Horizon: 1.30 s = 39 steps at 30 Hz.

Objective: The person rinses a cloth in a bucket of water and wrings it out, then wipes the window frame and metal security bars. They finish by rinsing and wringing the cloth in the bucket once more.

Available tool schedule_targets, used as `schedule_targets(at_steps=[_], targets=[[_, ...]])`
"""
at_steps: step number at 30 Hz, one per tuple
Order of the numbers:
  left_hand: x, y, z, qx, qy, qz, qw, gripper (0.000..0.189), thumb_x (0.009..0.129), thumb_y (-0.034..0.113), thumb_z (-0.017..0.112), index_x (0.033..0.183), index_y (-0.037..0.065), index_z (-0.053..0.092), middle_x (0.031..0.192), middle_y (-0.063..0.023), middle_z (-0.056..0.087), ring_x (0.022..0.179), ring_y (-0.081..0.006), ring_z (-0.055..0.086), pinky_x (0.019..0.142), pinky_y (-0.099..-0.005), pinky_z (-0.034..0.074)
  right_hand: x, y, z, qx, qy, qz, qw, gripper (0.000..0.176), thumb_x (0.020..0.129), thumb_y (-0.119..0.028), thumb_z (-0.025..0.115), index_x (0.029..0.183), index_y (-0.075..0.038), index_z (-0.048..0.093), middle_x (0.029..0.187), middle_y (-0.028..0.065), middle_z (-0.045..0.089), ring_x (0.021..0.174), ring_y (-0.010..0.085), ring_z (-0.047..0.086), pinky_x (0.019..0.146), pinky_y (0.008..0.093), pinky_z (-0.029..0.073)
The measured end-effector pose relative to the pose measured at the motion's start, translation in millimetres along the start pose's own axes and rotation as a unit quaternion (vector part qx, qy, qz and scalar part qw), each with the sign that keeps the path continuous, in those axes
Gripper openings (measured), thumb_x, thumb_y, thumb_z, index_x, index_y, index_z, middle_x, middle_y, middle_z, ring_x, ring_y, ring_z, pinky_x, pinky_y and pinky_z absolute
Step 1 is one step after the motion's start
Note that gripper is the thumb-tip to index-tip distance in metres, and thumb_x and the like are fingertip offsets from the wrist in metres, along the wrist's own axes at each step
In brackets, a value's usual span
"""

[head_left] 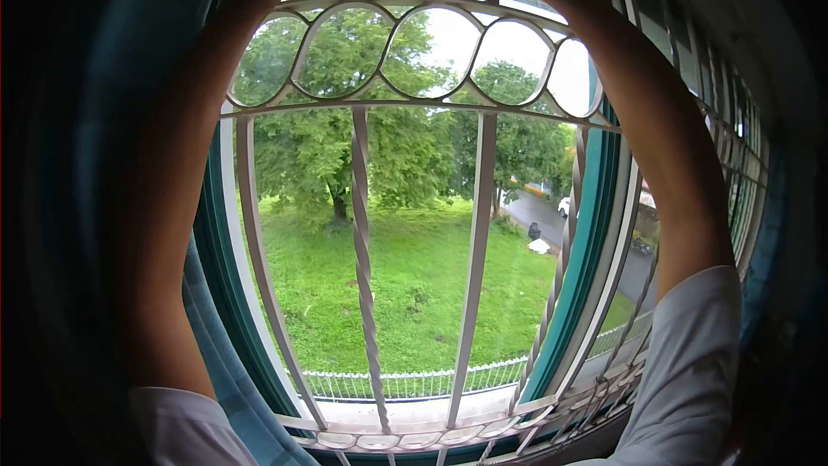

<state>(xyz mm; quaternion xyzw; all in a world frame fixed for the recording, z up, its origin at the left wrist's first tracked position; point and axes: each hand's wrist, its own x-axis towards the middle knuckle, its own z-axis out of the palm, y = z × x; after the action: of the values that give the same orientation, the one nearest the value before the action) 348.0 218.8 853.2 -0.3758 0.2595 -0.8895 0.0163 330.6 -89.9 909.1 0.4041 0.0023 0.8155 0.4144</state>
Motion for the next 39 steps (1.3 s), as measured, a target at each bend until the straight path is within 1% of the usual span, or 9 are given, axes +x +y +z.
schedule_targets(at_steps=[4, 11, 15, 19, 21, 25, 28, 30, 39], targets=[[1, -1, -2, -0.02, 0.03, 0.014, 0.999, 0.012, 0.089, 0.006, 0.064, 0.078, 0.004, 0.059, 0.076, -0.0138, 0.059, 0.08, -0.0327, 0.058, 0.074, -0.0483, 0.048, -12, 13, 17, 0.01, -0.292, 0.063, 0.954, 0.011, 0.089, -0.008, 0.064, 0.081, -0.004, 0.07, 0.081, 0.0133, 0.068, 0.084, 0.0268, 0.064, 0.09, 0.0564, 0.046], [3, 0, 0, -0.019, 0.046, 0.017, 0.999, 0.015, 0.089, 0.006, 0.064, 0.076, 0.003, 0.059, 0.076, -0.0145, 0.058, 0.081, -0.0339, 0.058, 0.076, -0.0493, 0.048, 10, -18, 8, 0.381, -0.042, 0.115, 0.916, 0.015, 0.091, -0.017, 0.062, 0.089, -0.003, 0.068, 0.073, 0.0188, 0.068, 0.064, 0.0328, 0.067, 0.059, 0.0505, 0.054], [2, 0, -1, -0.019, 0.051, 0.023, 0.998, 0.014, 0.09, 0.006, 0.065, 0.078, 0.003, 0.059, 0.077, -0.0143, 0.058, 0.082, -0.033, 0.058, 0.076, -0.0486, 0.048, 16, -10, -13, 0.161, -0.246, 0.003, 0.956, 0.019, 0.097, -0.019, 0.057, 0.093, -0.003, 0.066, 0.075, 0.0217, 0.068, 0.068, 0.0354, 0.067, 0.061, 0.0513, 0.054], [-2, -3, -2, -0.043, 0.03, -0.004, 0.999, 0.013, 0.091, 0.007, 0.065, 0.08, 0.004, 0.059, 0.078, -0.0137, 0.059, 0.082, -0.0329, 0.058, 0.076, -0.0482, 0.048, -1, 10, -21, 0.385, -0.221, 0.29, 0.848, 0.019, 0.095, -0.013, 0.055, 0.085, 0.001, 0.063, 0.077, 0.022, 0.068, 0.07, 0.0331, 0.069, 0.06, 0.0491, 0.054], [-6, -3, -5, -0.026, 0.02, -0.039, 0.999, 0.012, 0.092, 0.006, 0.065, 0.081, 0.004, 0.06, 0.078, -0.0128, 0.059, 0.083, -0.0322, 0.058, 0.076, -0.048, 0.048, -3, 12, -37, 0.09, -0.304, 0.06, 0.946, 0.018, 0.093, -0.014, 0.059, 0.088, 0.001, 0.066, 0.081, 0.0214, 0.069, 0.074, 0.0304, 0.072, 0.062, 0.0468, 0.057], [-5, 0, -8, -0.046, 0.008, -0.063, 0.997, 0.012, 0.093, 0.007, 0.064, 0.082, 0.004, 0.059, 0.078, -0.0129, 0.059, 0.083, -0.0318, 0.058, 0.076, -0.0481, 0.048, -29, 29, -85, 0.107, 0.034, 0.122, 0.986, 0.02, 0.092, -0.017, 0.063, 0.098, 0.0, 0.071, 0.085, 0.0217, 0.071, 0.073, 0.0316, 0.074, 0.065, 0.0466, 0.059], [-5, -3, -5, -0.01, 0.007, -0.038, 0.999, 0.013, 0.094, 0.008, 0.064, 0.082, 0.004, 0.059, 0.079, -0.0128, 0.059, 0.083, -0.0318, 0.058, 0.076, -0.0486, 0.048, -44, 74, -53, 0.026, -0.073, 0.209, 0.975, 0.021, 0.092, -0.018, 0.067, 0.102, 0.0, 0.07, 0.092, 0.0225, 0.073, 0.077, 0.0361, 0.073, 0.07, 0.0473, 0.06], [-5, -2, -7, -0.01, 0.004, -0.05, 0.999, 0.014, 0.094, 0.009, 0.064, 0.082, 0.004, 0.059, 0.079, -0.0127, 0.059, 0.083, -0.0319, 0.058, 0.076, -0.0486, 0.048, -38, 91, -54, 0.125, -0.379, 0.258, 0.88, 0.028, 0.093, -0.023, 0.072, 0.106, 0.002, 0.07, 0.102, 0.0204, 0.075, 0.084, 0.0356, 0.073, 0.076, 0.0481, 0.061], [-7, -3, -9, -0.007, 0.015, -0.022, 1.0, 0.013, 0.093, 0.009, 0.064, 0.081, 0.006, 0.061, 0.079, -0.0125, 0.058, 0.082, -0.0312, 0.058, 0.075, -0.0471, 0.048, -34, 100, 26, 0.449, -0.362, 0.321, 0.751, 0.019, 0.103, -0.02, 0.064, 0.103, -0.003, 0.071, 0.098, 0.0099, 0.074, 0.086, 0.0235, 0.071, 0.077, 0.041, 0.061]])
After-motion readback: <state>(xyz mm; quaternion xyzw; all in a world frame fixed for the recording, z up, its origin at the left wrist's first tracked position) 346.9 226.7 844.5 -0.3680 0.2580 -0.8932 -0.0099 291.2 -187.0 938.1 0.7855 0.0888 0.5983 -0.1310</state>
